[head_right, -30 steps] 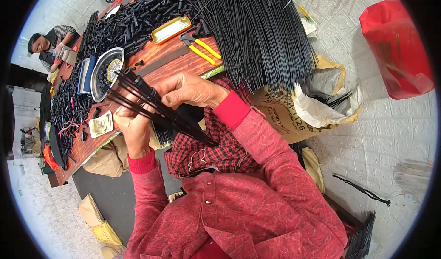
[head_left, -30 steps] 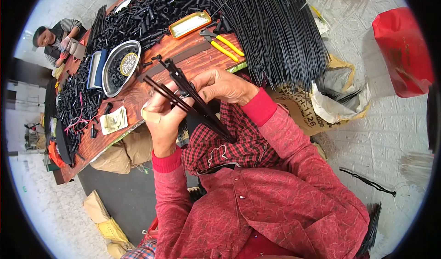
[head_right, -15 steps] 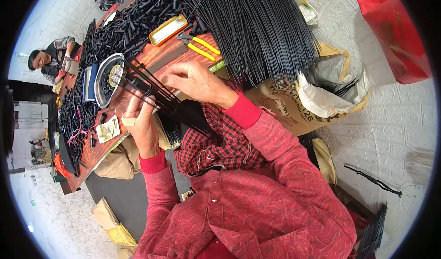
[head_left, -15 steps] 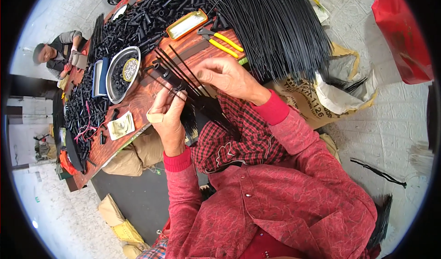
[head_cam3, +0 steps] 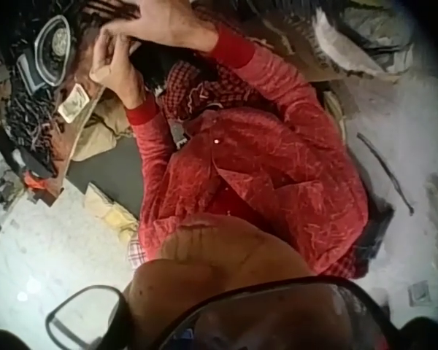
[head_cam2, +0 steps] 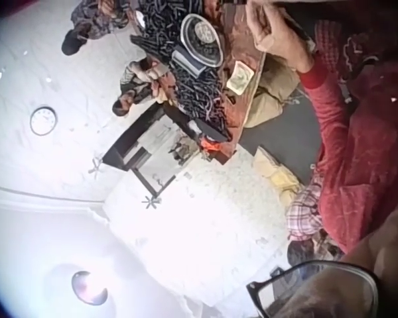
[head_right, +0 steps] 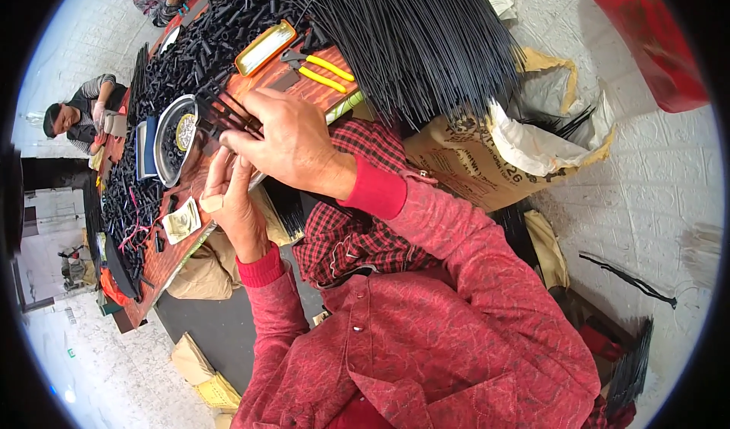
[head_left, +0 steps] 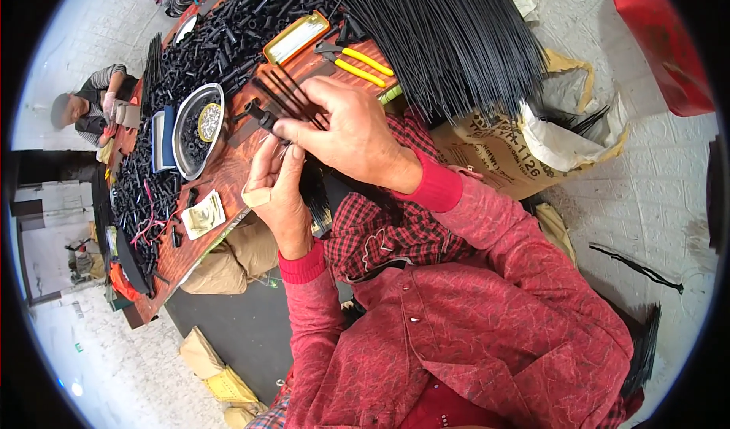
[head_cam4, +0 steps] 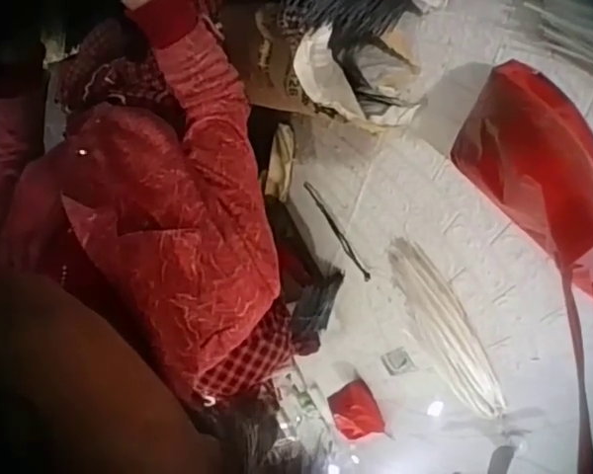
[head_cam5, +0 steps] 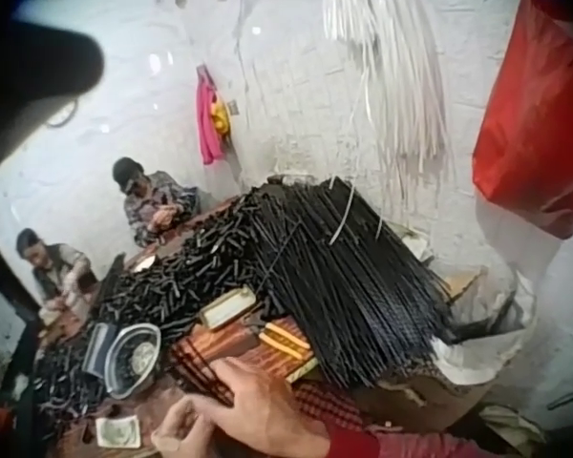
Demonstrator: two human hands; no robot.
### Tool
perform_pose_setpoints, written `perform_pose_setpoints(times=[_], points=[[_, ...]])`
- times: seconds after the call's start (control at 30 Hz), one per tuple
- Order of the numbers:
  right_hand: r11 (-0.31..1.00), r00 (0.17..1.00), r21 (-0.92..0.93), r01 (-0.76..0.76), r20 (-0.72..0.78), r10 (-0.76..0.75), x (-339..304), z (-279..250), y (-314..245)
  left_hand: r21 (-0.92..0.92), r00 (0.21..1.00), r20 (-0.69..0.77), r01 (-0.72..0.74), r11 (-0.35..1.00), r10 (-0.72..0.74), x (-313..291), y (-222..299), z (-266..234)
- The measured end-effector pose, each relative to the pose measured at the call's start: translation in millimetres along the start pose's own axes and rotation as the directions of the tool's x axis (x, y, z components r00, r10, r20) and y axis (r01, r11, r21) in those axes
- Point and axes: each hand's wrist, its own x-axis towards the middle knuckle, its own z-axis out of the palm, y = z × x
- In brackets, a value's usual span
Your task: Manually threading black flexible tubes into a bundle for wiring assembly.
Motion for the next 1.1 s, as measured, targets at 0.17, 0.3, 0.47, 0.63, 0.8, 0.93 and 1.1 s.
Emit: perform_pose_setpoints(times=[0.17, 0.3, 0.47, 0.63, 0.8, 0.93, 1.1], points=[[0.966, 0.987, 0.212, -0.145, -0.031, 0.155, -6.8, -0.5, 6.8, -0.110, 0.998, 0.062, 0.036, 0.993, -0.029, 1.3, -0.6, -2.6], [0.953, 0.964, 0.157, -0.259, 0.101, 0.245, -19.1, -0.1, 14.6, -0.158, 0.996, 0.081, 0.042, 0.986, -0.030, 2.5, -2.5, -6.2], [0.901, 0.923, 0.239, -0.362, 0.229, 0.310, -28.2, -0.6, 14.6, -0.191, 0.994, 0.105, 0.057, 0.980, -0.037, 3.7, -3.2, -12.9], [0.849, 0.914, 0.358, -0.388, 0.264, 0.307, -31.7, 3.6, 24.5, -0.226, 0.992, 0.114, 0.073, 0.971, -0.048, 7.0, -6.9, -12.6], [0.859, 0.929, 0.395, -0.327, 0.300, 0.216, -32.6, 8.1, 33.6, -0.227, 0.994, 0.084, 0.080, 0.971, -0.063, 8.3, -6.1, -18.5], [0.747, 0.906, 0.529, -0.404, 0.345, 0.246, -27.6, 7.8, 35.1, -0.228, 0.996, 0.043, 0.090, 0.970, -0.082, 10.0, -8.9, -18.2], [0.683, 0.879, 0.567, -0.460, 0.402, 0.257, -24.8, 9.3, 35.7, -0.237, 0.994, 0.048, 0.110, 0.965, -0.101, 11.4, -7.6, -21.6]])
